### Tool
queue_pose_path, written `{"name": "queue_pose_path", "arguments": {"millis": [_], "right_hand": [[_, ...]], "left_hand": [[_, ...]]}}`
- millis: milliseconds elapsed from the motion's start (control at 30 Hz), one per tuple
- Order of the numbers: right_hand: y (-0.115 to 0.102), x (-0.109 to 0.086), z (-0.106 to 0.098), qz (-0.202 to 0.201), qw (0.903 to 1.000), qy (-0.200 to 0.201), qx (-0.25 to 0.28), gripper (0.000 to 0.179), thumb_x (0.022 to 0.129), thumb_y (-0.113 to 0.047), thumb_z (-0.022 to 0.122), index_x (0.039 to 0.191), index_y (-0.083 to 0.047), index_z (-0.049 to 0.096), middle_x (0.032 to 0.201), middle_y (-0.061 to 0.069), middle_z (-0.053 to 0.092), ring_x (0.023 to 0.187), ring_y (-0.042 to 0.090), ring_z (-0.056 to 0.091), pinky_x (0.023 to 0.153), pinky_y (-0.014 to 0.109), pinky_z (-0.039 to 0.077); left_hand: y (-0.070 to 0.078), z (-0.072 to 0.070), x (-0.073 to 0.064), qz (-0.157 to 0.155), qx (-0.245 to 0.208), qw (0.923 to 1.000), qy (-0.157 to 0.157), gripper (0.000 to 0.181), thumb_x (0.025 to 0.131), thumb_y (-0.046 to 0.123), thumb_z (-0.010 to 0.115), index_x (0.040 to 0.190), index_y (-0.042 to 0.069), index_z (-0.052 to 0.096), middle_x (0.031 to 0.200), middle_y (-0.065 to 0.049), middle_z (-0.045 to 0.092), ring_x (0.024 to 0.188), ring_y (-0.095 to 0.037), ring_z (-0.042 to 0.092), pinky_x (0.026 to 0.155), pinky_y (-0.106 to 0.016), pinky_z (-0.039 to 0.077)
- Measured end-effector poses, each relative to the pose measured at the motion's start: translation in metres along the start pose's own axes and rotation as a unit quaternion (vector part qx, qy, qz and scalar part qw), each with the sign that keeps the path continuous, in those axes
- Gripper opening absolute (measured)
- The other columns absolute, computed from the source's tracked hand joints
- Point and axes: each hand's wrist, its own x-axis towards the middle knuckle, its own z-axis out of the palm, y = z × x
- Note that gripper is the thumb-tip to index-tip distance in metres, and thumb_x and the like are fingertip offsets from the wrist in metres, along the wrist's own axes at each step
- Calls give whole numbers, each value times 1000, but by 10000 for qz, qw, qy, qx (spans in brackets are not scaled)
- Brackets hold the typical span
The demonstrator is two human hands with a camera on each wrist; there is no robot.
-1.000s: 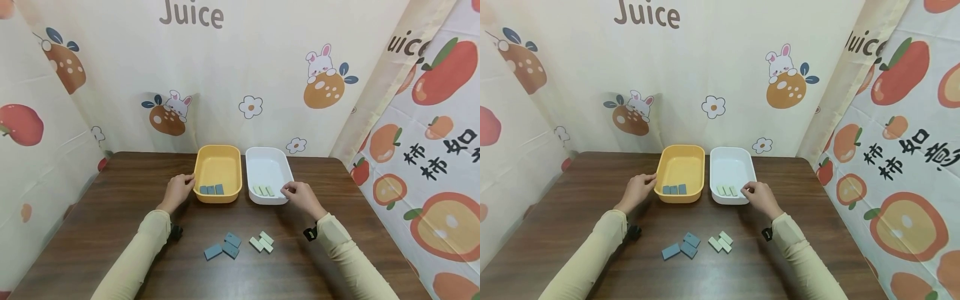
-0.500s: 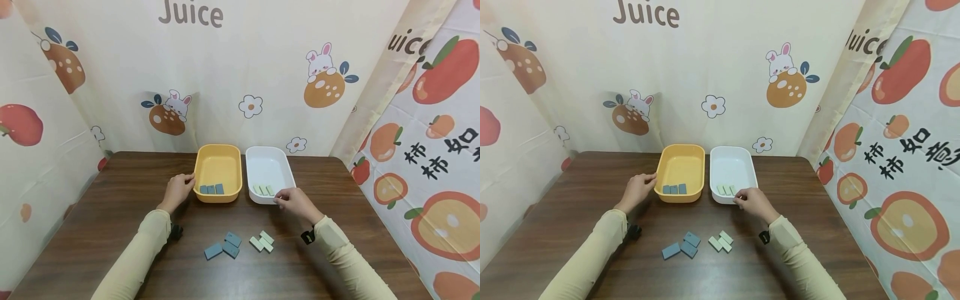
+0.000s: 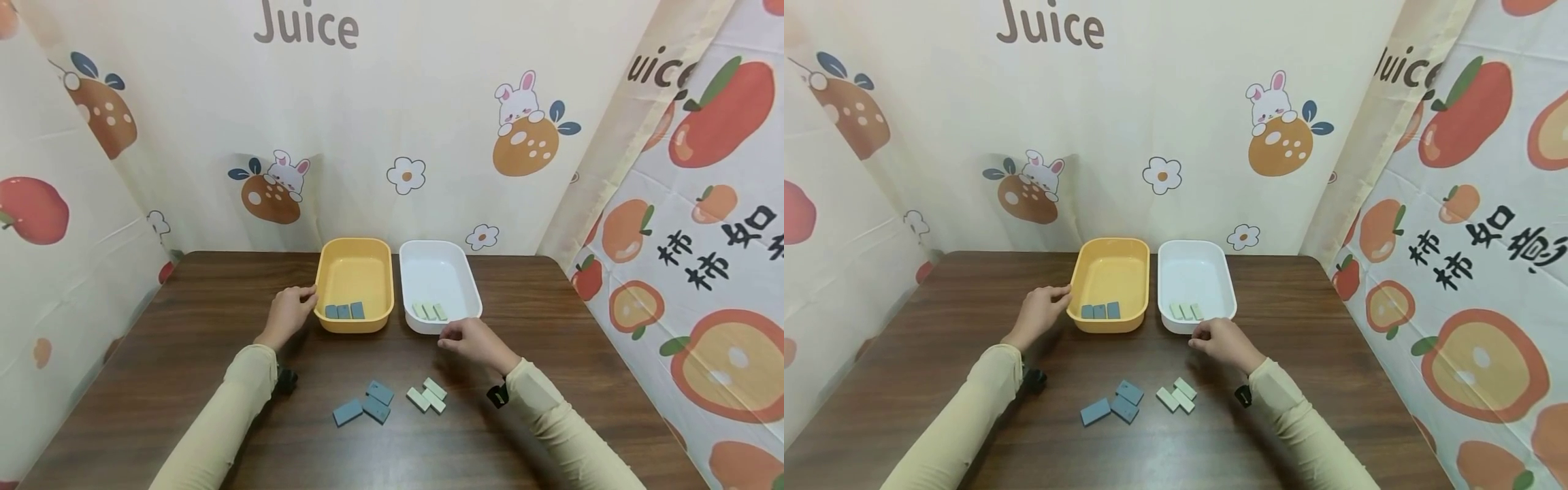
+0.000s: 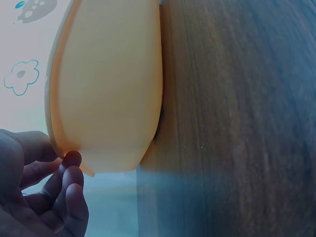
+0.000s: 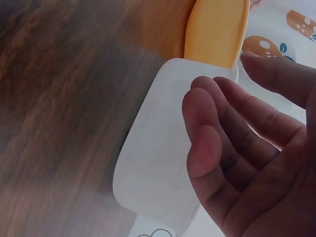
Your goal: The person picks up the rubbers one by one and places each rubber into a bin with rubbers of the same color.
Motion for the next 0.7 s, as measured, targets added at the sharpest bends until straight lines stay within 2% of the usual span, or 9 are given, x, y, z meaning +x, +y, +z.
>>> {"name": "queue_pose_path", "arguments": {"millis": [133,400,700], "right_hand": [[0,0,4,-95,9999,-67,38,9,89,-17,69,84,-10,72,77,-2,70,69,4,56,64,22,47],[-5,-1,13,-41,9998,124,-130,7,86,-16,71,81,-11,72,76,-4,69,70,5,58,67,25,48],[-9,-2,21,124,9990,-150,-396,6,85,-16,72,83,-10,73,75,-4,69,68,6,55,64,24,46]], "left_hand": [[1,0,0,14,16,10000,10,39,98,21,56,133,4,59,133,-22,59,123,-40,55,98,-53,47],[2,-1,0,-54,34,10000,-5,39,98,22,56,133,4,59,133,-22,59,122,-40,55,98,-53,47],[2,0,1,-67,-58,10000,-30,39,98,22,56,133,4,59,134,-18,59,124,-37,56,97,-51,49]]}}
